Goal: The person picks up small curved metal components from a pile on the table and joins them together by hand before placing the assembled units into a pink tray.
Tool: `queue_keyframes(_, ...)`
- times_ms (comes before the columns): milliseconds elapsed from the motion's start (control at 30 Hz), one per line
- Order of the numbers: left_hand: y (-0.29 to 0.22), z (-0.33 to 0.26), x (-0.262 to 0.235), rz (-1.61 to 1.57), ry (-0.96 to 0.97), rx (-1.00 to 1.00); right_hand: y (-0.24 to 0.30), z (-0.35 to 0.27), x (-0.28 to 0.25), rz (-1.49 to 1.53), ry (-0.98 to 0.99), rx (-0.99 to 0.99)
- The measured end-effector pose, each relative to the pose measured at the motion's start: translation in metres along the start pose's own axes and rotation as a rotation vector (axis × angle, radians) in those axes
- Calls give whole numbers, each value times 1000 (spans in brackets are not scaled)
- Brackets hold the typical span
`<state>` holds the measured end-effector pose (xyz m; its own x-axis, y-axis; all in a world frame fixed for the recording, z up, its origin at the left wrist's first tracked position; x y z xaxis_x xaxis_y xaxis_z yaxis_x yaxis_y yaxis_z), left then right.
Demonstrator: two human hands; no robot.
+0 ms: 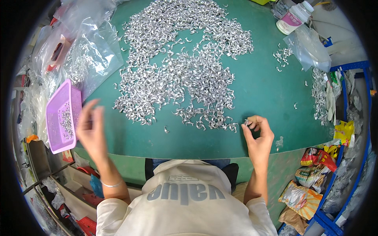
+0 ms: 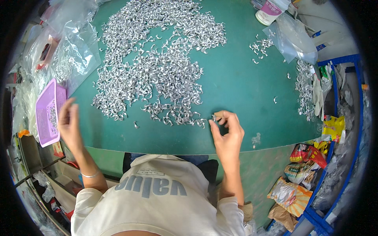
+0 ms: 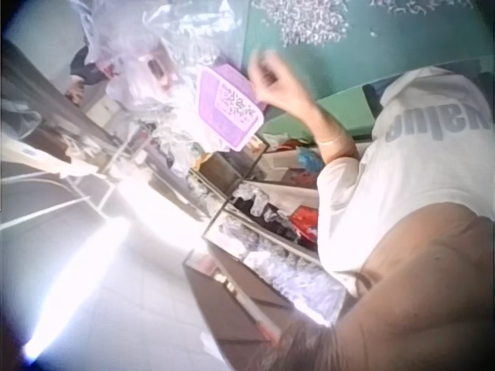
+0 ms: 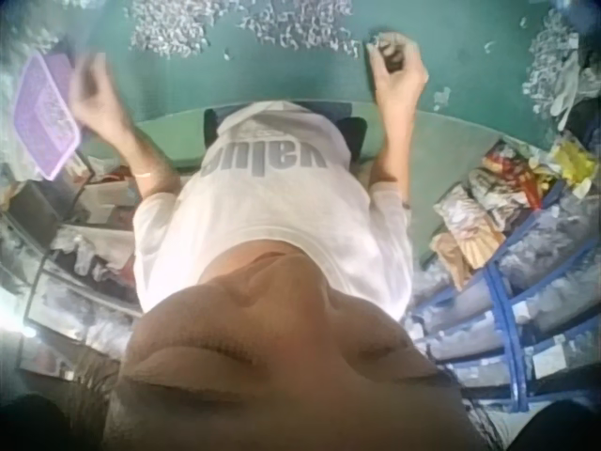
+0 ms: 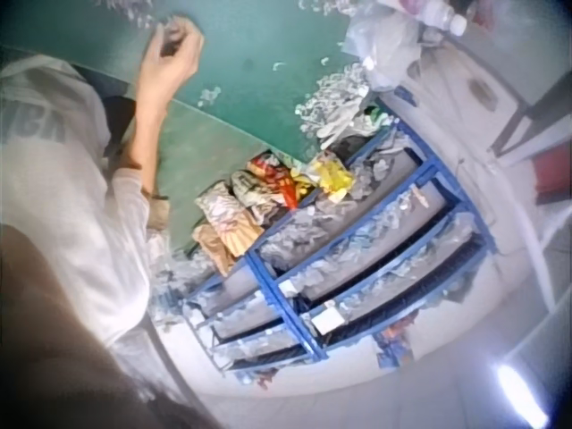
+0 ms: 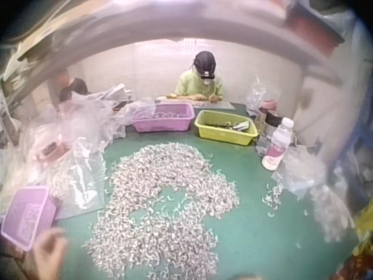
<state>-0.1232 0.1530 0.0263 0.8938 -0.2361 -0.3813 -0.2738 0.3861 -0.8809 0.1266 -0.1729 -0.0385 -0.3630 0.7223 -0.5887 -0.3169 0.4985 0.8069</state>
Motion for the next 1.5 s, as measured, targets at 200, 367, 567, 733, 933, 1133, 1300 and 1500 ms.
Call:
queue_keyframes(200, -65, -103, 158, -407, 891, -113, 16, -16, 35, 1014, 173, 270)
queue_keyframes(367, -81, -118, 177, -482, 846, -22, 32, -31, 51, 1059, 234, 249)
queue_keyframes(567, -87, -116, 165, -516, 765, 131, 34, -35, 60, 1213, 321, 226)
queue_keyframes(733, -103, -114, 153, -537, 721, 412, 51, -42, 75, 1476, 554, 406)
queue_keyframes(933, -105, -110, 151, -560, 686, 378, 45, -39, 72, 1360, 502, 335)
queue_keyframes(1133, -105, -111, 152, -576, 743, 359, 49, -30, 55, 1036, 391, 238)
queue_keyframes(1300, -100, -109, 156, -607, 804, 236, 57, -21, 40, 799, 301, 47)
queue_keyframes(1500, -69, -113, 174, -681, 959, -267, 104, -17, 7, 22, 5, -416)
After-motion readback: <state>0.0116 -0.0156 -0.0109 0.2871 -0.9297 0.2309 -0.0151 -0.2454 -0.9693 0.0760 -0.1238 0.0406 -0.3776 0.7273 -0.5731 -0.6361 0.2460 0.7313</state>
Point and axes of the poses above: each hand's wrist, its own z-axis towards the middle knuckle, its own x-axis out of the palm, y = z × x, the point moved 9 cm from there along z, towards the middle knuckle, and after that the axes turned 7 degrees about -z, right-handed, at the moved point
